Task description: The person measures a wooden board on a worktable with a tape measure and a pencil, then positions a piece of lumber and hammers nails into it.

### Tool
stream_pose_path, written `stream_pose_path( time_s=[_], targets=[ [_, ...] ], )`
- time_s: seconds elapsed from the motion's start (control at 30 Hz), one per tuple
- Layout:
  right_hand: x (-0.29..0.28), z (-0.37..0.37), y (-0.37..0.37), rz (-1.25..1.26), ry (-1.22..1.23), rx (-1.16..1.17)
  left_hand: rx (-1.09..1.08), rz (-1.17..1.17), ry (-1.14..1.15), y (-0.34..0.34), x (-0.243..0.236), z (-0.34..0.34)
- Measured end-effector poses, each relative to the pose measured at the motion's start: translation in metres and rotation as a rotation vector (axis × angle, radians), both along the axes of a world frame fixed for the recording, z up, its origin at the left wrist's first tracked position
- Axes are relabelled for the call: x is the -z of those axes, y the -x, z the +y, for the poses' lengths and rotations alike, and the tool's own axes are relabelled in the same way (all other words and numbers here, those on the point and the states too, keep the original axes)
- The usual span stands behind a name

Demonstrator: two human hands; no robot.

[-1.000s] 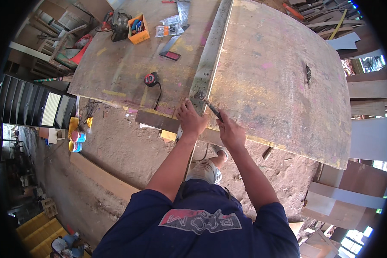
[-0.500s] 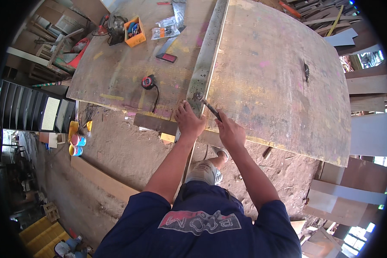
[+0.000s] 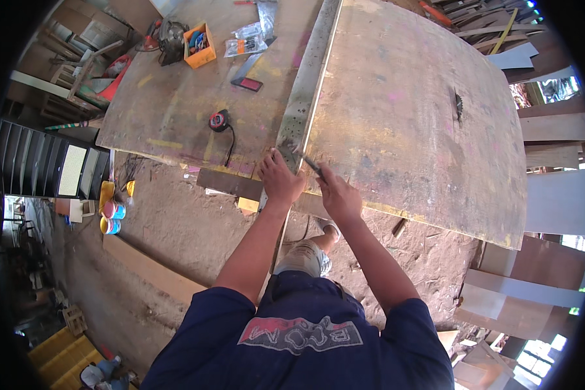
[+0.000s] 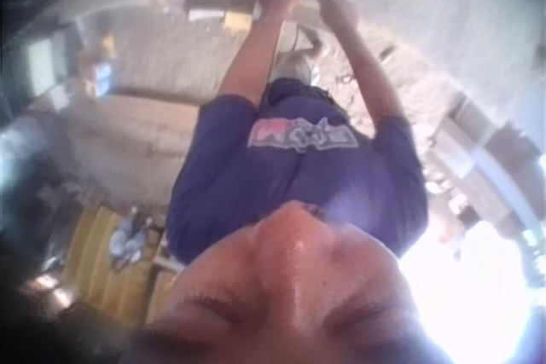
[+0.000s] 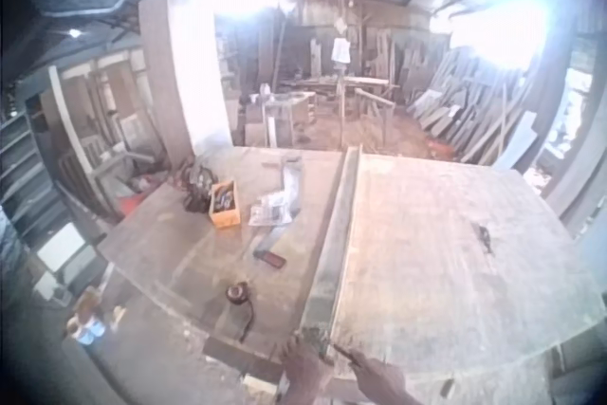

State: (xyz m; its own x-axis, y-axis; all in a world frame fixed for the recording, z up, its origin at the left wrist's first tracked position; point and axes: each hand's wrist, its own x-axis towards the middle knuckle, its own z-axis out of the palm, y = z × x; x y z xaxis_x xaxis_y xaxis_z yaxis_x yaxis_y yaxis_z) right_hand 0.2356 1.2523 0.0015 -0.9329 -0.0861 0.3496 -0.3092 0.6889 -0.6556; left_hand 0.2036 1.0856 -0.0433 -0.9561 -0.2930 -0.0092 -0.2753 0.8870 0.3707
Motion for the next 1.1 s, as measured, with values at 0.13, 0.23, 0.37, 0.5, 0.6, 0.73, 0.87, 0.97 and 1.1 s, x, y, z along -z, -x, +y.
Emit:
stream_pose_path(
  time_s=[0.13, 0.23, 0.37, 0.5, 0.6, 0.73, 0.87, 0.97, 1.1],
  targets=[
    [-0.015, -0.001, 0.009, -0.368, -0.338, -0.030, -0.014, -0.028, 0.001, 0.002, -0.004, -0.001],
    [-0.006, -0.001, 0.003, -0.172, -0.145, -0.017, -0.017, 0.036, 0.008, 0.004, -0.002, 0.000],
    [0.003, 0.003, 0.012, -0.511, -0.476, -0.017, 0.005, 0.067, 0.025, 0.005, 0.000, -0.003],
    [0.002, 0.006, 0.010, -0.321, -0.335, 0.010, -0.012, -0.004, 0.013, 0.002, -0.007, 0.000],
    [0.012, 0.006, 0.000, -0.086, -0.096, 0.008, -0.005, 0.016, 0.029, 0.000, 0.001, 0.002],
    [-0.003, 0.007, 0.012, -0.499, -0.276, -0.049, 0.006, -0.009, 0.039, 0.002, 0.003, 0.000],
    [-0.017, 0.022, -0.012, -0.428, 0.213, -0.072, -0.029, 0.003, -0.001, 0.005, 0.003, 0.000],
    [-0.031, 0.047, -0.022, -0.600, 0.541, -0.072, 0.006, 0.049, 0.027, 0.005, 0.006, 0.001],
    [-0.002, 0.094, -0.022, -0.595, 0.506, 0.107, 0.023, 0.058, 0.035, 0.009, -0.001, 0.002]
  ],
)
